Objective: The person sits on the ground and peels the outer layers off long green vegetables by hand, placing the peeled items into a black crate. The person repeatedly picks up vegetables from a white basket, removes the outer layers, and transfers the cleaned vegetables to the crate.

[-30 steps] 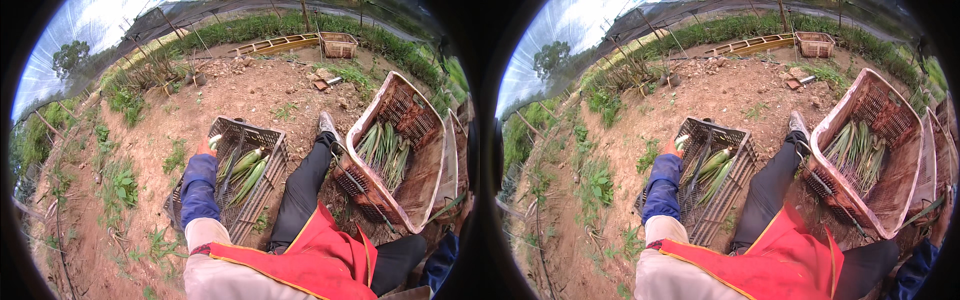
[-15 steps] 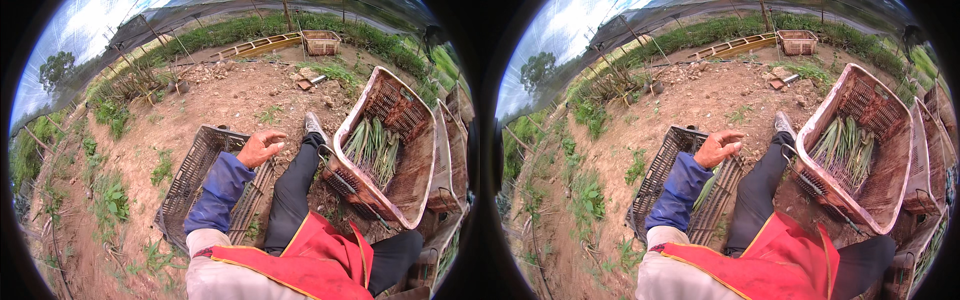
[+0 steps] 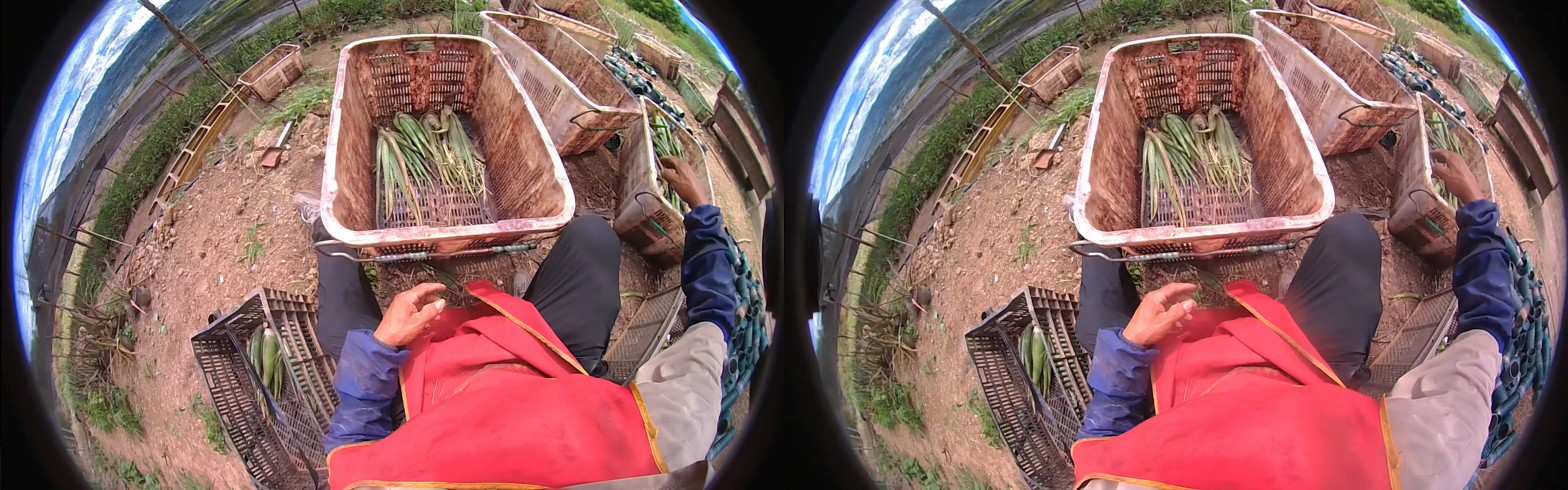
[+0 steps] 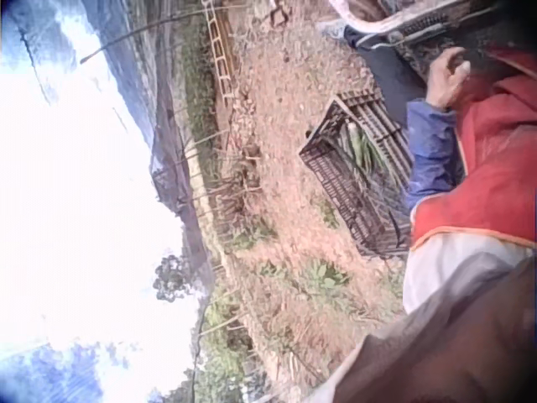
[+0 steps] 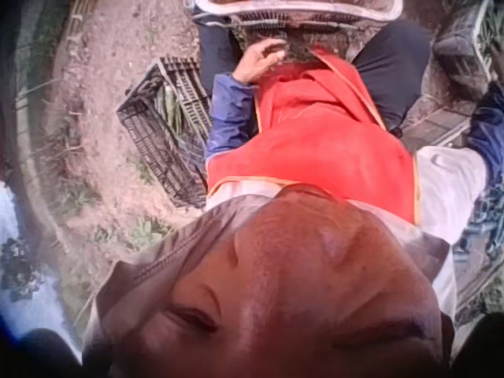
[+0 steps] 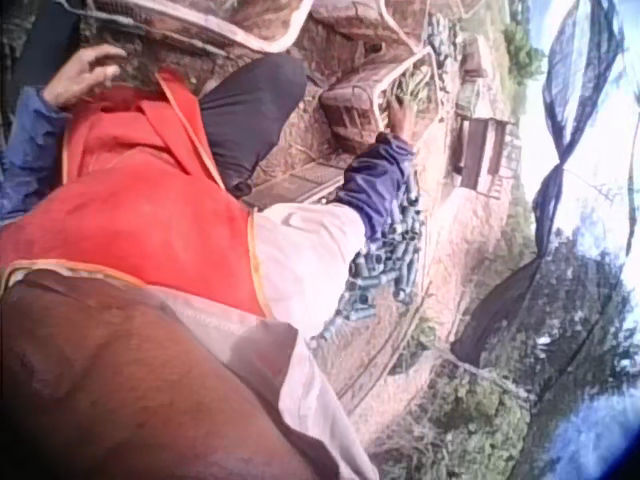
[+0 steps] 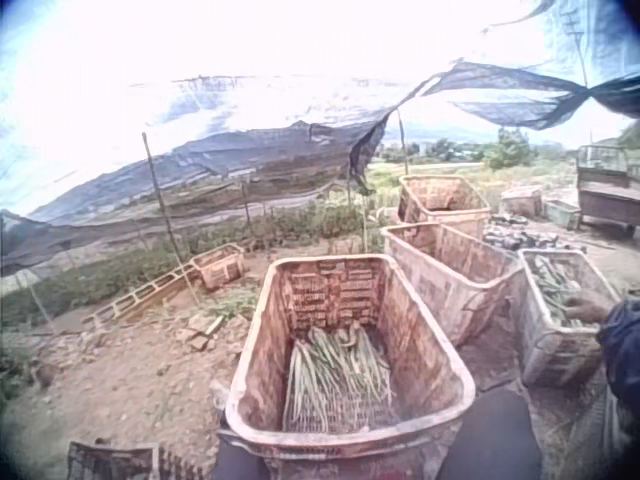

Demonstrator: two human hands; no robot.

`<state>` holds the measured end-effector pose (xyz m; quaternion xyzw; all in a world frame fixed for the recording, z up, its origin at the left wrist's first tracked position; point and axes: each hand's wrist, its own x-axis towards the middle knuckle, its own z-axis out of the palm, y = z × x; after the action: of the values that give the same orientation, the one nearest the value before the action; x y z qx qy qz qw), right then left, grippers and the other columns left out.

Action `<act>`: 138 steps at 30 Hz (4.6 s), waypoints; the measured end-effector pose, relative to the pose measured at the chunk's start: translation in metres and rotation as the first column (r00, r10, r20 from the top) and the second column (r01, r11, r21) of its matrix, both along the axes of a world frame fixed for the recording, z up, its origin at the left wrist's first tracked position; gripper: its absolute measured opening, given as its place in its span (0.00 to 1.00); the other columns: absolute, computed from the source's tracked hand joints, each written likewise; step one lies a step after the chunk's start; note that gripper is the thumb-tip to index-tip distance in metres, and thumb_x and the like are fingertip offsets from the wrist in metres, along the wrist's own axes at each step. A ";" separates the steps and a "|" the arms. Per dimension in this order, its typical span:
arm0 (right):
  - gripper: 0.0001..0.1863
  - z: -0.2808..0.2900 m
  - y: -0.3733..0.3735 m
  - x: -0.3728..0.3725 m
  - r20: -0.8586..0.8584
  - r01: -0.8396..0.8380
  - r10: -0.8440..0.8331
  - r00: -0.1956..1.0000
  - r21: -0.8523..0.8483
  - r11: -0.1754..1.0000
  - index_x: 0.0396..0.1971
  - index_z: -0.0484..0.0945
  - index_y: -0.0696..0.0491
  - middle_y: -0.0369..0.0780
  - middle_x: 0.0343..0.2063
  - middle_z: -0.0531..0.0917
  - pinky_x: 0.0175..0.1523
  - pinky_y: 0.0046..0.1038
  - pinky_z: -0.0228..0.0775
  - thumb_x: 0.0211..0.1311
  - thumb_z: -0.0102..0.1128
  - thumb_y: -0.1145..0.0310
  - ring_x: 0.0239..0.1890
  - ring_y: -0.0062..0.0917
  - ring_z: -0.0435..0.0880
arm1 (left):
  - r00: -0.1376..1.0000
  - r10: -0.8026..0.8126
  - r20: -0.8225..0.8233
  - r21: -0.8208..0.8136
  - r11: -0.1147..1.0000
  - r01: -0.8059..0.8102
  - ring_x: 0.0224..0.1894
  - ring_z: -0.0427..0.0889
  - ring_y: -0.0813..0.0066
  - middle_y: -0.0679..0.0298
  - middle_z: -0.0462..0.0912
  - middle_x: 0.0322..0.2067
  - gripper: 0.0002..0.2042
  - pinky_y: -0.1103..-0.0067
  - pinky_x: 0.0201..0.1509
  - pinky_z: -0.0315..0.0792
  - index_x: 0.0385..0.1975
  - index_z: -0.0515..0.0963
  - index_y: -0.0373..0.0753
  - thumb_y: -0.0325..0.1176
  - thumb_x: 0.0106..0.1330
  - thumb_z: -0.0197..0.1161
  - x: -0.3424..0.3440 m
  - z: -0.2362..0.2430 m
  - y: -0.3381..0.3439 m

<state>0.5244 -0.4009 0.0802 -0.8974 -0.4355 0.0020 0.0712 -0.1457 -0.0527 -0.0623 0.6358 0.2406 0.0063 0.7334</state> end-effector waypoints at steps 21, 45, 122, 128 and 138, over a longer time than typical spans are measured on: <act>0.38 -0.270 0.554 -0.279 -0.497 -0.610 0.463 0.734 -0.181 0.772 0.71 0.59 0.60 0.62 0.42 0.83 0.56 0.44 0.75 0.66 0.59 0.58 0.48 0.53 0.84 | 0.956 0.082 -0.283 0.121 0.991 -0.049 0.44 0.84 0.69 0.54 0.86 0.45 0.22 0.73 0.48 0.77 0.59 0.76 0.32 0.39 0.71 0.64 0.017 -0.094 0.009; 0.36 -0.285 0.566 -0.231 -0.737 -0.376 0.274 0.617 0.029 0.926 0.69 0.70 0.53 0.52 0.44 0.86 0.48 0.34 0.78 0.56 0.59 0.71 0.40 0.35 0.87 | 0.967 0.212 -0.140 0.226 0.958 -0.177 0.41 0.84 0.59 0.52 0.85 0.42 0.20 0.67 0.45 0.78 0.56 0.78 0.35 0.41 0.70 0.64 0.021 -0.078 0.011; 0.18 -0.132 0.081 -0.108 -0.804 0.698 -0.162 0.573 0.374 0.611 0.45 0.80 0.56 0.36 0.35 0.83 0.26 0.27 0.71 0.71 0.60 0.55 0.25 0.22 0.80 | 0.547 0.458 0.701 -0.582 0.811 0.067 0.72 0.66 0.44 0.46 0.48 0.77 0.34 0.46 0.72 0.66 0.75 0.58 0.48 0.53 0.74 0.58 -0.049 0.017 0.091; 0.27 -0.362 -0.095 -0.118 -0.204 -0.066 -0.079 0.976 -0.619 0.783 0.52 0.81 0.50 0.47 0.42 0.86 0.45 0.45 0.80 0.53 0.73 0.54 0.43 0.43 0.87 | 0.602 0.336 0.724 -0.494 0.862 0.113 0.66 0.74 0.44 0.43 0.71 0.66 0.37 0.47 0.66 0.73 0.78 0.45 0.51 0.52 0.76 0.55 -0.050 0.026 0.100; 0.30 -0.433 -0.060 -0.242 -0.487 0.730 -0.793 0.366 -0.379 0.570 0.51 0.79 0.63 0.60 0.49 0.83 0.58 0.43 0.75 0.57 0.70 0.54 0.54 0.54 0.82 | 0.697 0.409 0.589 -0.299 0.912 -0.283 0.46 0.81 0.56 0.53 0.75 0.53 0.34 0.60 0.45 0.80 0.76 0.52 0.55 0.55 0.75 0.56 -0.087 0.089 0.129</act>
<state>0.2821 -0.4609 -0.3529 -0.9442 0.0777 0.2796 0.1561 -0.2323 0.0762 0.0264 0.4670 0.0912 0.3384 0.8118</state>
